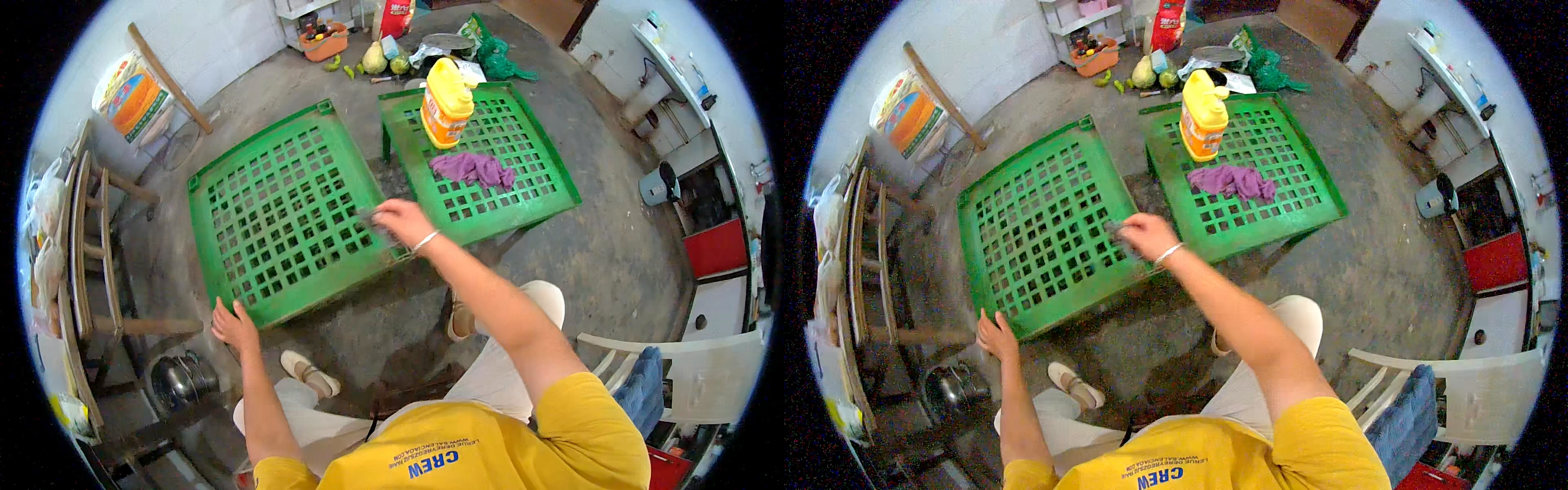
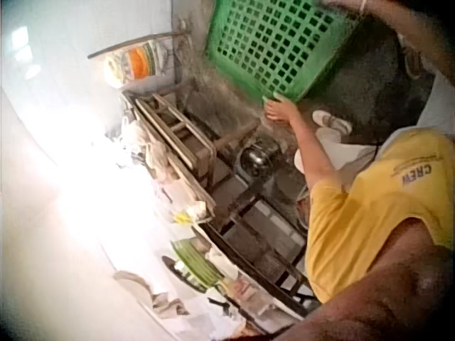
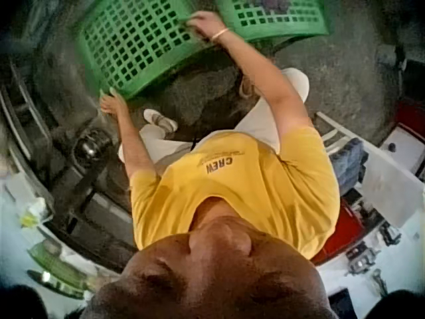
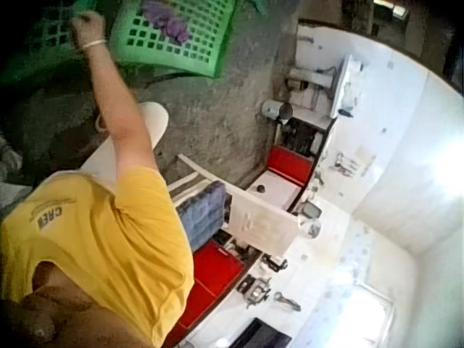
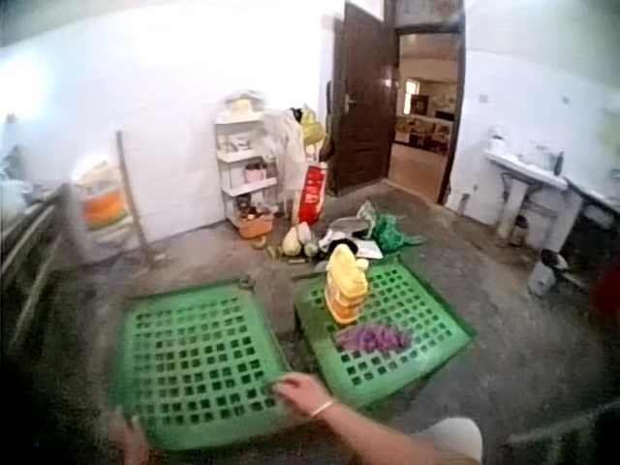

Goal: The person moves green plastic crates, rinses a steel wool sponge under a faucet while applying detergent, and scrubs the top surface and corners of the crates.

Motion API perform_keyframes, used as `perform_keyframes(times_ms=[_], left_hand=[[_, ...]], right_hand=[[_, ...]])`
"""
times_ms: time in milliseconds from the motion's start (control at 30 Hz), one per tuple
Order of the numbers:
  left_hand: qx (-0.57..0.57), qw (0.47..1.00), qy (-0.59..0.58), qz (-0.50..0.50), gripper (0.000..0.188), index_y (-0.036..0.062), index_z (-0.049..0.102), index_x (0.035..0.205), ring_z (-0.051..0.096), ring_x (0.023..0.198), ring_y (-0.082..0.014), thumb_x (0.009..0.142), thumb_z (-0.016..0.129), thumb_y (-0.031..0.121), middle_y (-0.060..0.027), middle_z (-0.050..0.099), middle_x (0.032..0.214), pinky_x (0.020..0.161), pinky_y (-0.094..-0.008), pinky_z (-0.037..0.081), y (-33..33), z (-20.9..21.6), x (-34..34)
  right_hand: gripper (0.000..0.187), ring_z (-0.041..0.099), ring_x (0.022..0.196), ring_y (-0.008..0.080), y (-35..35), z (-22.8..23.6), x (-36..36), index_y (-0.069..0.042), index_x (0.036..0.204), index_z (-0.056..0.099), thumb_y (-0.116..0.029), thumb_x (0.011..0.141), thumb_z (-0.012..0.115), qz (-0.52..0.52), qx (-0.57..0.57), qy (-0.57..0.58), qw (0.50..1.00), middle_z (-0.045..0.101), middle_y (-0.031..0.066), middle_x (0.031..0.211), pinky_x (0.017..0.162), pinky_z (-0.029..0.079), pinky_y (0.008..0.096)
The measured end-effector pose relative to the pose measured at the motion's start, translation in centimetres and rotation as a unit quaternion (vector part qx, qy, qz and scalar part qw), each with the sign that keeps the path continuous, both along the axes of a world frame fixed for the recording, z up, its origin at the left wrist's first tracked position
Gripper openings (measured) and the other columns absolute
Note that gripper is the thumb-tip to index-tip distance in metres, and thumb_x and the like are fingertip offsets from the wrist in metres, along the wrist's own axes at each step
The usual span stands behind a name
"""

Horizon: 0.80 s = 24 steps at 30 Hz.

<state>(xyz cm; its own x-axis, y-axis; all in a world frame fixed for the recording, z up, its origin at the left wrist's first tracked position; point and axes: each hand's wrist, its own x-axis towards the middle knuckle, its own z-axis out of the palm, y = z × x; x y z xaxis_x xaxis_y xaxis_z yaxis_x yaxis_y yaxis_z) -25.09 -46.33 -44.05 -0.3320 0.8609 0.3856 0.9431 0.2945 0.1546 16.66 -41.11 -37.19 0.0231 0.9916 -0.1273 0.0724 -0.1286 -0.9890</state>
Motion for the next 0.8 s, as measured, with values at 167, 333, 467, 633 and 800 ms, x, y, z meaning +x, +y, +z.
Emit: perform_keyframes(times_ms=[167,333,467,633,800], left_hand=[[0.053,0.97,-0.053,-0.229,0.048,0.0064,0.049,0.12,0.042,0.117,-0.0328,0.074,0.063,0.013,-0.0138,0.051,0.121,0.1,-0.0487,0.026,2.4,2.8,14.9],[-0.108,0.915,-0.143,-0.363,0.059,0.0092,0.036,0.134,0.026,0.131,-0.0342,0.083,0.058,0.03,-0.0174,0.036,0.136,0.107,-0.0494,0.016,3.5,3.3,30.2],[-0.147,0.889,-0.164,-0.402,0.064,0.0097,0.031,0.138,0.017,0.134,-0.0365,0.084,0.055,0.036,-0.0206,0.021,0.143,0.107,-0.0509,0.013,3.9,3.4,36.4],[-0.218,0.894,-0.101,-0.377,0.085,0.0137,0.03,0.138,0.014,0.135,-0.037,0.071,0.067,0.049,-0.0215,0.011,0.146,0.105,-0.0554,0.015,4.4,3.9,37.2],[-0.23,0.898,-0.098,-0.361,0.086,0.0127,0.033,0.136,0.015,0.135,-0.0365,0.068,0.069,0.05,-0.0218,0.01,0.146,0.104,-0.0557,0.016,4.4,3.9,37.1]], right_hand=[[0.032,0.062,0.079,0.021,2.7,-5.5,13.9,0.001,0.097,0.061,-0.023,0.077,0.064,-0.145,0.037,-0.206,0.967,0.065,0.0124,0.086,0.073,0.049,0.0329],[0.037,0.061,0.089,0.0303,10.4,-7.2,13.4,0.0,0.106,0.057,-0.024,0.078,0.06,-0.1,0.045,-0.277,0.955,0.064,0.0172,0.095,0.081,0.048,0.0367],[0.035,0.055,0.098,0.0351,18.9,-9.3,14.0,-0.006,0.111,0.056,-0.021,0.08,0.059,-0.117,0.158,-0.471,0.86,0.058,0.0126,0.108,0.086,0.045,0.0413],[0.027,0.051,0.098,0.029,17.8,-10.0,13.0,-0.01,0.104,0.059,-0.013,0.078,0.051,0.002,0.174,-0.572,0.801,0.057,0.0082,0.106,0.079,0.044,0.0415],[0.028,0.048,0.098,0.0258,5.2,-7.7,13.9,-0.012,0.101,0.06,-0.017,0.074,0.058,0.145,0.206,-0.531,0.809,0.055,0.0053,0.101,0.082,0.04,0.04]])
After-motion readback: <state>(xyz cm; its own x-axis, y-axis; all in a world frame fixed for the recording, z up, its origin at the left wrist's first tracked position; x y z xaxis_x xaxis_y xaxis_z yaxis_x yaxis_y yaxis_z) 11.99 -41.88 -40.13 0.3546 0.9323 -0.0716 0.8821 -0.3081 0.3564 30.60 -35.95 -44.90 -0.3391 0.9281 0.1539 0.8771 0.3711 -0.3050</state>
